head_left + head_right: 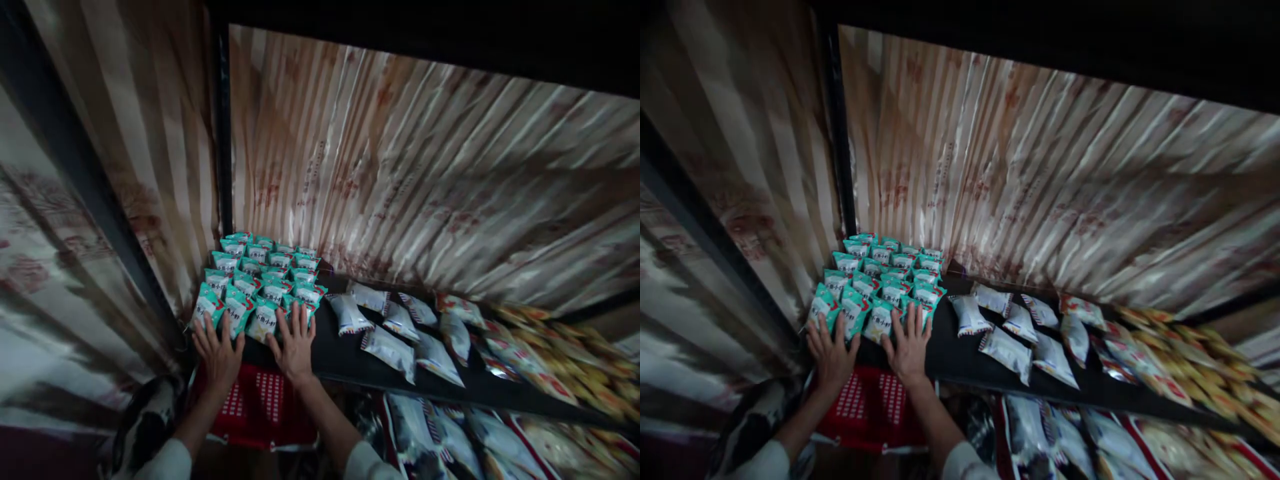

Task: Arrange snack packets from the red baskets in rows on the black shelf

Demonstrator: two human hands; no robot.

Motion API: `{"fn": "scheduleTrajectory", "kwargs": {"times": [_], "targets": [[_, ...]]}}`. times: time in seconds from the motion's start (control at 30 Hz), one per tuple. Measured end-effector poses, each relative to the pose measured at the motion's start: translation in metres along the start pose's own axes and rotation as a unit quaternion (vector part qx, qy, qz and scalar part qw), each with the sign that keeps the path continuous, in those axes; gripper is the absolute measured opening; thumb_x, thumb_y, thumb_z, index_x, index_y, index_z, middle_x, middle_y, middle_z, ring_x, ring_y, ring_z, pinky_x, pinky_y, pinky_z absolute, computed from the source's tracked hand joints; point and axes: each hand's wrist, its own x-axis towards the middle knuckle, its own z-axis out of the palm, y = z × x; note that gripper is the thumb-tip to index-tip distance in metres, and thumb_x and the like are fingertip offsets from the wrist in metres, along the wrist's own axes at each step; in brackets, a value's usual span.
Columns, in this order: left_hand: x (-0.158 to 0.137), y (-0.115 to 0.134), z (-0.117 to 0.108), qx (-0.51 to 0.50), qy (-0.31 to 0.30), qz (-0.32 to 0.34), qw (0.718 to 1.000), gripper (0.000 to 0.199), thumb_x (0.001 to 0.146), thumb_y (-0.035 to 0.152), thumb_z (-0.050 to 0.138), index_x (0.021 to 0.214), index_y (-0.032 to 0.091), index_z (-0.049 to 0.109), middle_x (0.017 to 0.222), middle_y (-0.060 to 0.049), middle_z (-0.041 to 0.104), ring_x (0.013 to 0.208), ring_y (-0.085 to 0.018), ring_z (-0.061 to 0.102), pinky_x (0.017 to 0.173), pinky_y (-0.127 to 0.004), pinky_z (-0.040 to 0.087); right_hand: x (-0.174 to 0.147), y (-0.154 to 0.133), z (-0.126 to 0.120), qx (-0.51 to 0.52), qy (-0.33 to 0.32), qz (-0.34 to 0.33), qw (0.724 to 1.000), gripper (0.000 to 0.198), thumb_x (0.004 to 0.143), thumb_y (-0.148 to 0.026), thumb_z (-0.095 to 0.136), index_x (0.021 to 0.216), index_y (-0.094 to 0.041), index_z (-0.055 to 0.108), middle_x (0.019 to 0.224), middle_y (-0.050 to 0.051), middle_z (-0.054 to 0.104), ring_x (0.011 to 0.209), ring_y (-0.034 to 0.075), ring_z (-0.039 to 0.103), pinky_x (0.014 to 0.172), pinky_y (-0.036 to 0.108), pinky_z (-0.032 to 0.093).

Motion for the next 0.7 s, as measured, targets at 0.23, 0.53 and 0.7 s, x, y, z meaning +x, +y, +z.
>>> {"fn": "scheduleTrajectory", "kwargs": {"times": [0.23,0.53,0.7], "targets": [[-0.003,-0.001,-0.002,-0.02,0.006,-0.02,1.0,0.057,0.087,0.041,0.053,0.138,0.015,0.046,0.154,-0.021,0.02,0.143,-0.042,0.001,0.109,-0.066,0.018,-0.003,0.003,0.001,-0.003,0.021,-0.021,1.0,0.06,0.088,-0.045,0.053,0.143,-0.025,0.038,0.155,0.012,0.024,0.143,0.036,0.013,0.109,0.06,0.018],[-0.005,0.005,-0.004,-0.013,0.002,-0.002,1.0,0.057,0.087,0.042,0.053,0.136,0.014,0.047,0.156,-0.021,0.013,0.143,-0.044,-0.001,0.108,-0.068,0.016,-0.008,0.012,-0.006,0.012,0.026,-0.049,0.998,0.063,0.087,-0.044,0.054,0.145,-0.028,0.034,0.154,0.01,0.028,0.144,0.038,0.008,0.108,0.063,0.018],[-0.009,0.009,-0.003,-0.007,0.025,-0.006,1.0,0.059,0.087,0.043,0.053,0.136,0.01,0.046,0.156,-0.022,0.01,0.143,-0.043,-0.001,0.11,-0.065,0.015,-0.018,0.023,-0.013,0.019,0.014,-0.051,0.998,0.066,0.088,-0.04,0.054,0.147,-0.029,0.027,0.157,0.01,0.02,0.144,0.039,0.004,0.107,0.064,0.019]]}}
